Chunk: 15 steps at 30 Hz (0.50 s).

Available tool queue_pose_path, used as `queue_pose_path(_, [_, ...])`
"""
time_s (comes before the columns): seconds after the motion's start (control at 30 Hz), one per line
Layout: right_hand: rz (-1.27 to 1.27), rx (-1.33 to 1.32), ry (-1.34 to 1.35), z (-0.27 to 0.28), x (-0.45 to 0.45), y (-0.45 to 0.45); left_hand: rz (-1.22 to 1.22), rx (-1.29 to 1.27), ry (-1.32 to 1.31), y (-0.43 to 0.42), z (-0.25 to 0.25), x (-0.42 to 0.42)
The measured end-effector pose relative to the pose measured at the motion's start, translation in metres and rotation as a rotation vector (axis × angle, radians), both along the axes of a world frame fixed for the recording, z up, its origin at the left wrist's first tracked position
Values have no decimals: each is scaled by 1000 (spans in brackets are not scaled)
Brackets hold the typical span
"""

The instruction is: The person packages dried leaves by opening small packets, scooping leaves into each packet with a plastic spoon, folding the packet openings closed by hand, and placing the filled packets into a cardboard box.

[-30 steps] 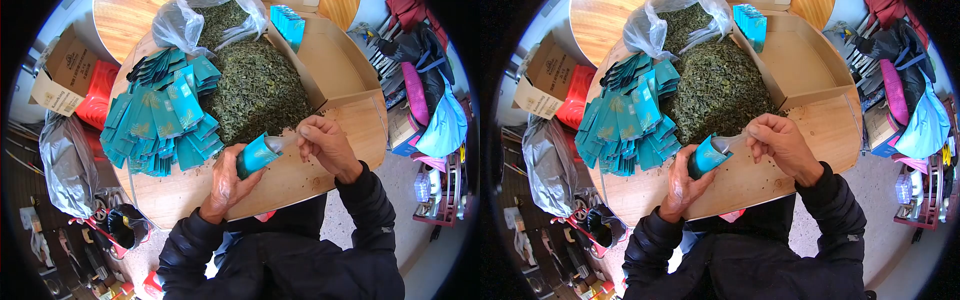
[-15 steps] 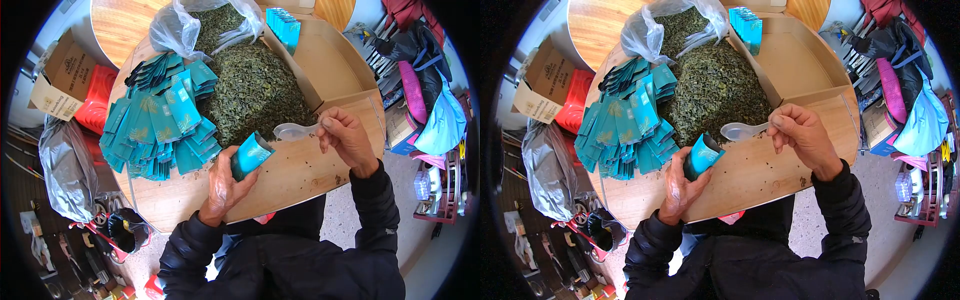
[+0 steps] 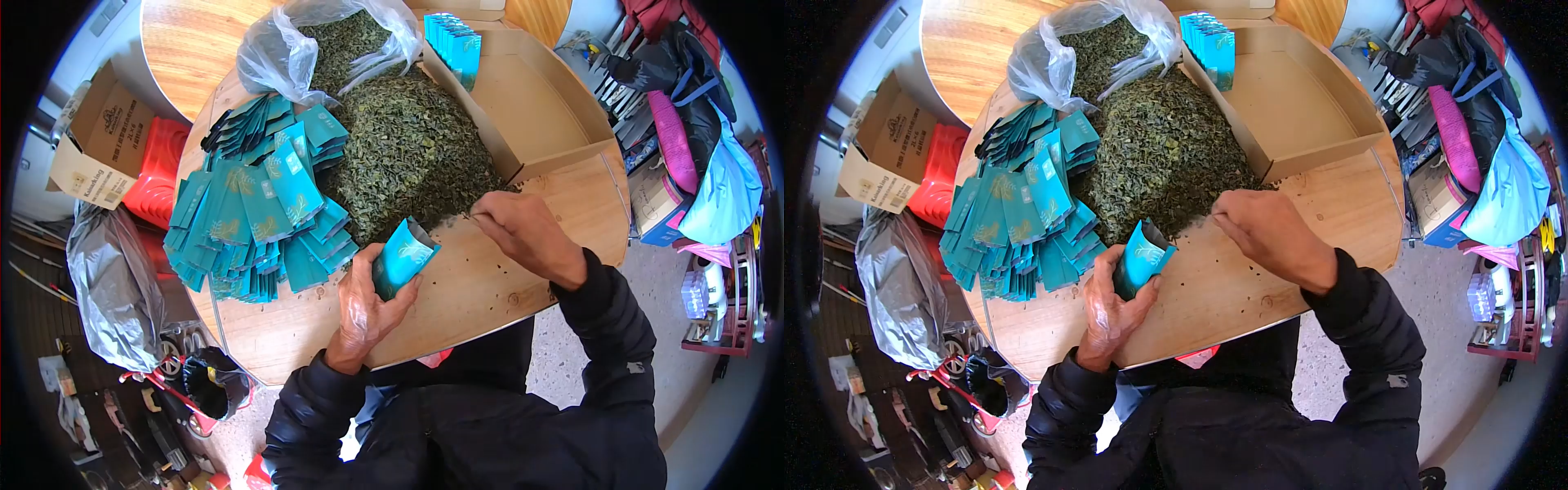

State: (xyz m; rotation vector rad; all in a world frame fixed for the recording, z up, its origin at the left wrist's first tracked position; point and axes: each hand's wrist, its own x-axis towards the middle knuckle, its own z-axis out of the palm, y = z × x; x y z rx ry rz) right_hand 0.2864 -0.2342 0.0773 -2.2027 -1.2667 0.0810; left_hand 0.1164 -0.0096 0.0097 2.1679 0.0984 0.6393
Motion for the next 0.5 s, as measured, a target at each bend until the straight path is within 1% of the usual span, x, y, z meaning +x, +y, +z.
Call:
queue_pose_path(0.07, [-15, 148, -58, -17, 0, 9, -1, 2, 4, 0, 0, -1])
queue_pose_path(0.17, [-57, 230, -105, -30, -6, 15, 11, 16, 22, 0, -1, 0])
queue_pose_path(0.3, [-89, 284, -38, -37, -16, 7, 14, 3, 36, -2, 0, -1])
queue_pose_path(0.5, [-96, 317, -108, -30, -17, -11, 29, 19, 33, -3, 1, 0])
